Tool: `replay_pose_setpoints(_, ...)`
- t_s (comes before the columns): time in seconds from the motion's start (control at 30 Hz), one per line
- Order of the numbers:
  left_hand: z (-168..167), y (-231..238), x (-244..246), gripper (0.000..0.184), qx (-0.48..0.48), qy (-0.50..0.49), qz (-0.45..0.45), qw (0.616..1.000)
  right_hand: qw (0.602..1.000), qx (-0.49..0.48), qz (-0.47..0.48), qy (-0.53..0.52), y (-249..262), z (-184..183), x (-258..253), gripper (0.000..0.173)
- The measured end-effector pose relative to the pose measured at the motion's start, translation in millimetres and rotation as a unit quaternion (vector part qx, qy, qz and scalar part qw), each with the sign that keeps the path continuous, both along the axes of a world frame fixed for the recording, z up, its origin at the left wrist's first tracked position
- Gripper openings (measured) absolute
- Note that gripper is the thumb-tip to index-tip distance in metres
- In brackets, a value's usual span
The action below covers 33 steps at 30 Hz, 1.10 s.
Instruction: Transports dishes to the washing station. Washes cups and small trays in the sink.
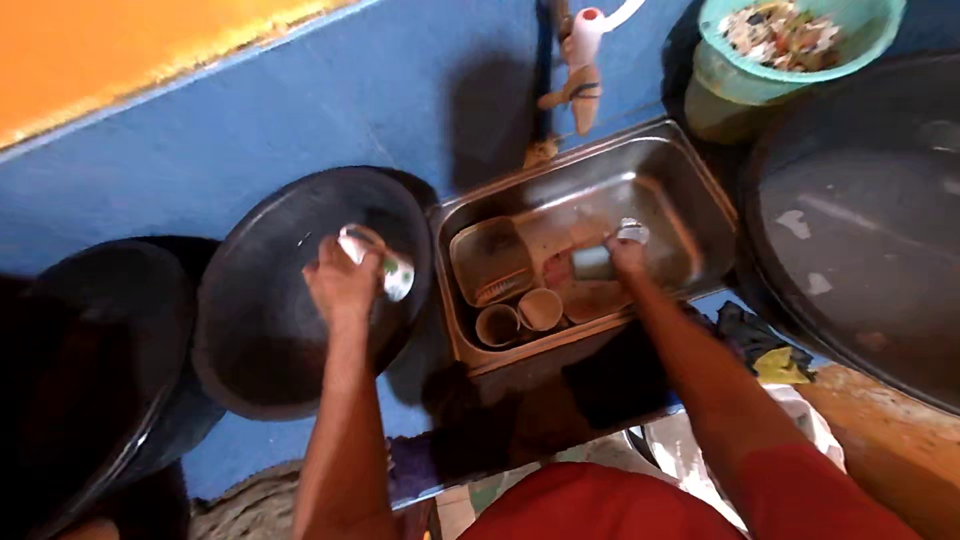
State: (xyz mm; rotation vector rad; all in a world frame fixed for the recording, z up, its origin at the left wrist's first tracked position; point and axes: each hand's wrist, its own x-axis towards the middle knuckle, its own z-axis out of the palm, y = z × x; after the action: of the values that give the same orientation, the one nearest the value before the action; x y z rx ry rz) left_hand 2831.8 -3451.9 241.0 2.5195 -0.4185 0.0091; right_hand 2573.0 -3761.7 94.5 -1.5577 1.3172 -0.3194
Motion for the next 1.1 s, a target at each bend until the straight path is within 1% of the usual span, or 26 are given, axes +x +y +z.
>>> replay_pose_setpoints(0.03,-7.7,2.9,2.7,0.079,0.03,0.017,-0.018,0.999,1.0,-0.01,-0.002,0.015,6.0,0.3,1.6,0.053)
replay_pose_setpoints(0.07,-14.9,3.5,3.6,0.076,0.051,0.025,-0.04,0.998,0.998,-0.032,0.032,0.045,10.9,4.4,1.5,0.049)
replay_pose_setpoints(0.1,-20.3,2.9,1.7,0.075,0.066,0.031,-0.059,0.996,0.99,-0.063,0.092,0.085,14.4,7.7,0.8,0.043)
replay_pose_setpoints(0.13,-23.4,1.4,-3.2,0.075,0.079,0.024,-0.076,0.994,0.984,-0.084,0.118,0.1,19.0,9.5,1.2,0.041)
replay_pose_setpoints(0.17,-23.6,-2.6,-10.4,0.074,0.089,0.008,-0.088,0.992,0.989,-0.085,0.102,0.069,27.7,14.4,0.3,0.041)
replay_pose_setpoints(0.23,-17.5,-18.9,-32.5,0.071,0.102,-0.065,-0.131,0.984,0.996,-0.063,0.064,-0.018,48.7,39.8,-2.5,0.04)
replay_pose_setpoints(0.3,-3.0,-49.2,-71.8,0.071,0.073,-0.105,-0.204,0.971,0.993,-0.062,0.051,-0.084,57.4,49.5,1.6,0.04)
replay_pose_setpoints(0.33,2.6,-68.3,-94.3,0.069,0.054,-0.095,-0.256,0.961,0.991,-0.033,0.038,-0.12,60.1,50.9,5.1,0.044)
replay_pose_setpoints(0.4,-8.2,-102.5,-129.9,0.073,0.051,-0.043,-0.363,0.93,0.985,0.009,0.047,-0.168,64.6,50.4,11.0,0.049)
replay_pose_setpoints(0.43,-19.1,-117.2,-142.9,0.083,0.076,-0.001,-0.397,0.915,0.982,0.003,0.066,-0.178,67.3,48.5,12.3,0.049)
replay_pose_setpoints(0.5,-37.8,-138.8,-159.0,0.099,0.13,0.061,-0.426,0.893,0.98,-0.035,0.098,-0.169,68.4,42.0,13.7,0.046)
replay_pose_setpoints(0.57,-49.1,-146.1,-162.7,0.097,0.145,0.098,-0.411,0.894,0.984,-0.077,0.09,-0.134,63.2,35.1,11.4,0.044)
replay_pose_setpoints(0.63,-59.4,-144.6,-161.6,0.084,0.109,0.143,-0.378,0.908,0.987,-0.089,0.056,-0.121,56.9,43.4,2.2,0.05)
replay_pose_setpoints(0.67,-66.3,-142.5,-161.2,0.078,0.066,0.181,-0.351,0.916,0.988,-0.073,0.023,-0.132,57.2,53.5,-3.7,0.053)
replay_pose_setpoints(0.7,-75.9,-141.4,-160.2,0.074,0.0,0.228,-0.318,0.92,0.987,-0.059,-0.01,-0.151,60.4,63.6,-8.4,0.053)
replay_pose_setpoints(0.73,-86.9,-143.2,-159.6,0.072,-0.082,0.282,-0.278,0.915,0.983,-0.051,-0.021,-0.175,66.0,72.6,-11.7,0.051)
replay_pose_setpoints(0.8,-99.1,-154.3,-167.8,0.063,-0.237,0.384,-0.192,0.871,0.972,-0.077,0.029,-0.219,82.7,71.5,-8.4,0.042)
replay_pose_setpoints(0.83,-99.6,-160.1,-176.5,0.053,-0.286,0.413,-0.16,0.85,0.968,-0.108,0.07,-0.215,91.5,61.4,0.1,0.04)
replay_pose_setpoints(0.87,-98.8,-163.1,-184.8,0.047,-0.313,0.432,-0.149,0.832,0.963,-0.151,0.098,-0.198,99.0,49.2,9.9,0.04)
replay_pose_setpoints(0.9,-97.8,-162.0,-190.4,0.049,-0.316,0.448,-0.154,0.822,0.963,-0.183,0.101,-0.171,102.3,40.0,15.2,0.042)
replay_pose_setpoints(0.93,-100.3,-162.4,-193.9,0.05,-0.307,0.459,-0.158,0.819,0.969,-0.176,0.092,-0.145,99.4,38.3,13.7,0.045)
replay_pose_setpoints(0.97,-106.1,-164.2,-195.2,0.051,-0.298,0.475,-0.151,0.814,0.978,-0.141,0.079,-0.13,90.4,41.7,8.7,0.049)
replay_pose_setpoints(1.0,-108.7,-163.3,-195.4,0.055,-0.301,0.506,-0.144,0.795,0.985,-0.092,0.066,-0.13,78.4,47.4,2.3,0.051)
replay_pose_setpoints(1.03,-108.3,-160.6,-196.4,0.055,-0.322,0.546,-0.129,0.763,0.987,-0.037,0.052,-0.149,66.8,51.4,-3.8,0.051)
replay_pose_setpoints(1.07,-104.2,-157.4,-198.6,0.048,-0.353,0.583,-0.105,0.724,0.983,0.02,0.045,-0.178,57.4,52.3,-8.2,0.05)
replay_pose_setpoints(1.1,-101.6,-155.6,-201.1,0.042,-0.388,0.614,-0.08,0.682,0.977,0.057,0.038,-0.2,49.5,48.3,-8.8,0.055)
